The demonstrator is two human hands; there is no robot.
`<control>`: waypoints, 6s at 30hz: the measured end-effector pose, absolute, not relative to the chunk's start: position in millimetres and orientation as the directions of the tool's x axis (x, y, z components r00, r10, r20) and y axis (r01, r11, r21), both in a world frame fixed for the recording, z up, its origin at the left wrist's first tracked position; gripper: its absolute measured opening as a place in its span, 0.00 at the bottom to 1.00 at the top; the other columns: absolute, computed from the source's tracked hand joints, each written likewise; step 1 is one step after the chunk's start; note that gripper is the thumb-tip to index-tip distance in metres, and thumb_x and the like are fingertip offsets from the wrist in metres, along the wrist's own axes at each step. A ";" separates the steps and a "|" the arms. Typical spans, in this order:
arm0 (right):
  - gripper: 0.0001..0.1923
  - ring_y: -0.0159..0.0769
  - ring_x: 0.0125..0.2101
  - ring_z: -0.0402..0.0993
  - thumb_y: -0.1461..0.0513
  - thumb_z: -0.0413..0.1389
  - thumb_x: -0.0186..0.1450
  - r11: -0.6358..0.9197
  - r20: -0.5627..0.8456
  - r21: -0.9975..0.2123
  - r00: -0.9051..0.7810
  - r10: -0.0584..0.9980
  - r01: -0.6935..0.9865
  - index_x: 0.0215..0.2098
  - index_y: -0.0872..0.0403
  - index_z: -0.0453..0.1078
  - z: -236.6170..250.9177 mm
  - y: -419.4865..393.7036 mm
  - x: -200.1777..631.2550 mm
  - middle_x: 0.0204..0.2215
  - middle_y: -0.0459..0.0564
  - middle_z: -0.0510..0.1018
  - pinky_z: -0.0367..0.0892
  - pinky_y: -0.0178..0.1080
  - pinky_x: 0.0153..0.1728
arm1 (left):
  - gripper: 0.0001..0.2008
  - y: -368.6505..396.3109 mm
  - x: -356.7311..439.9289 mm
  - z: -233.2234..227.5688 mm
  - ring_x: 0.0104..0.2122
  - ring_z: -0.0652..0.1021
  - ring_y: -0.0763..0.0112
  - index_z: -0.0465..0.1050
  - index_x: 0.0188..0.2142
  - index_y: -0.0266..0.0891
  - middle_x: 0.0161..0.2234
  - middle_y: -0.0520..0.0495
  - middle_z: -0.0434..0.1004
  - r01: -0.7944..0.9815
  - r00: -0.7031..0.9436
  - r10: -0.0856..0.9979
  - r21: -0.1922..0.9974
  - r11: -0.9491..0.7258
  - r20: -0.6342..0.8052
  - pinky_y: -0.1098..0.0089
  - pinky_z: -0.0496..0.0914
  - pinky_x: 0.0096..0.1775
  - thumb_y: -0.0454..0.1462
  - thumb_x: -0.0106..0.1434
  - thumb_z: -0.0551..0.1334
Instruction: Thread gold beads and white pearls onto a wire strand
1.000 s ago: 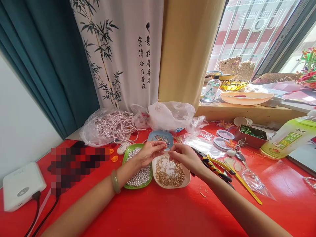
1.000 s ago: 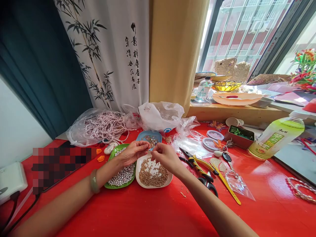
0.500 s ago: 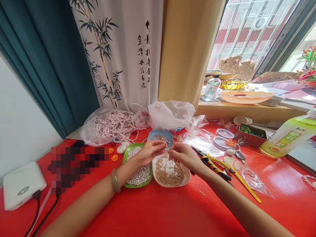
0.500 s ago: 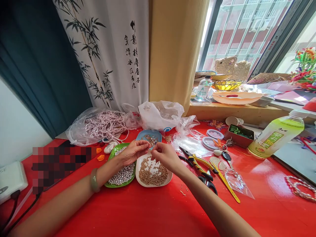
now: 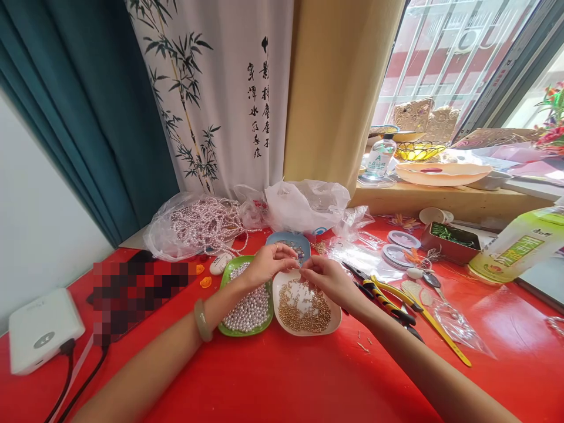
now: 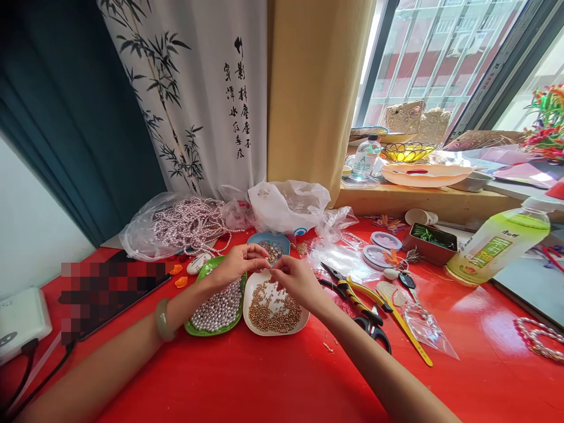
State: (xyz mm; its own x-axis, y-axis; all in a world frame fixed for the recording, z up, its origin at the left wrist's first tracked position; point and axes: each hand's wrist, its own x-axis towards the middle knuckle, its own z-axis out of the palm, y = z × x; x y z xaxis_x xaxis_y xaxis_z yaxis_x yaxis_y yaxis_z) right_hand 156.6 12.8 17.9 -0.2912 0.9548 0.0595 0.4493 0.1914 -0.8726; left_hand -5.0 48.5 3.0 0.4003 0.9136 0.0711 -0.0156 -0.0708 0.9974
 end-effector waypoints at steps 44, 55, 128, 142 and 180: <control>0.07 0.25 0.17 0.64 0.60 0.52 0.55 0.087 0.029 -0.983 -0.331 0.943 0.162 0.24 0.57 0.64 12.2 8.2 148.3 0.18 0.44 0.71 0.60 0.30 0.20 | 0.12 59.2 -29.4 9.9 0.29 0.74 0.74 0.73 0.29 0.32 0.28 0.45 0.75 -0.059 0.499 0.862 0.989 0.138 -0.090 0.70 0.66 0.36 0.35 0.43 0.66; 0.03 0.25 0.16 0.65 0.66 0.49 0.52 0.049 0.005 -0.989 -0.303 0.953 0.140 0.21 0.57 0.62 19.8 2.6 147.1 0.17 0.44 0.72 0.59 0.29 0.20 | 0.11 53.6 -23.1 10.7 0.25 0.73 0.80 0.74 0.28 0.33 0.26 0.48 0.75 -0.113 0.501 0.850 0.961 0.252 -0.164 0.76 0.66 0.34 0.34 0.41 0.68; 0.03 0.25 0.16 0.62 0.65 0.49 0.52 0.077 0.005 -0.975 -0.328 0.945 0.207 0.21 0.55 0.61 26.9 2.7 149.4 0.15 0.42 0.68 0.59 0.30 0.20 | 0.10 50.6 -17.2 10.7 0.24 0.70 0.78 0.74 0.26 0.34 0.24 0.50 0.73 -0.020 0.491 0.871 1.000 -0.017 0.024 0.73 0.64 0.30 0.35 0.41 0.67; 0.05 0.25 0.16 0.59 0.66 0.46 0.53 0.245 0.157 -0.915 -0.275 0.948 0.321 0.20 0.55 0.58 26.4 2.5 151.8 0.14 0.40 0.64 0.55 0.29 0.18 | 0.12 50.5 -11.1 3.3 0.26 0.72 0.77 0.72 0.28 0.34 0.25 0.50 0.73 -0.125 0.459 0.888 0.992 0.034 0.028 0.73 0.65 0.31 0.34 0.41 0.67; 0.05 0.26 0.17 0.62 0.63 0.48 0.55 0.197 0.048 -0.906 -0.373 0.927 0.374 0.23 0.55 0.61 20.4 5.9 153.6 0.16 0.42 0.68 0.58 0.30 0.19 | 0.08 45.6 -11.9 9.7 0.26 0.69 0.78 0.72 0.26 0.34 0.24 0.51 0.71 -0.018 0.512 0.854 0.996 -0.092 0.088 0.74 0.62 0.31 0.33 0.44 0.65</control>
State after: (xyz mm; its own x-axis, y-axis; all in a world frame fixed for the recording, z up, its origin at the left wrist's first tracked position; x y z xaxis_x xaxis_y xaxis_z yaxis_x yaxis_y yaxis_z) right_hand 153.6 5.9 20.4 -0.3726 0.9267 0.0480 0.3742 0.1974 -0.9061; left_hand -11.9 45.6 9.7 0.5120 0.8545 0.0880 -0.0182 -0.0917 0.9956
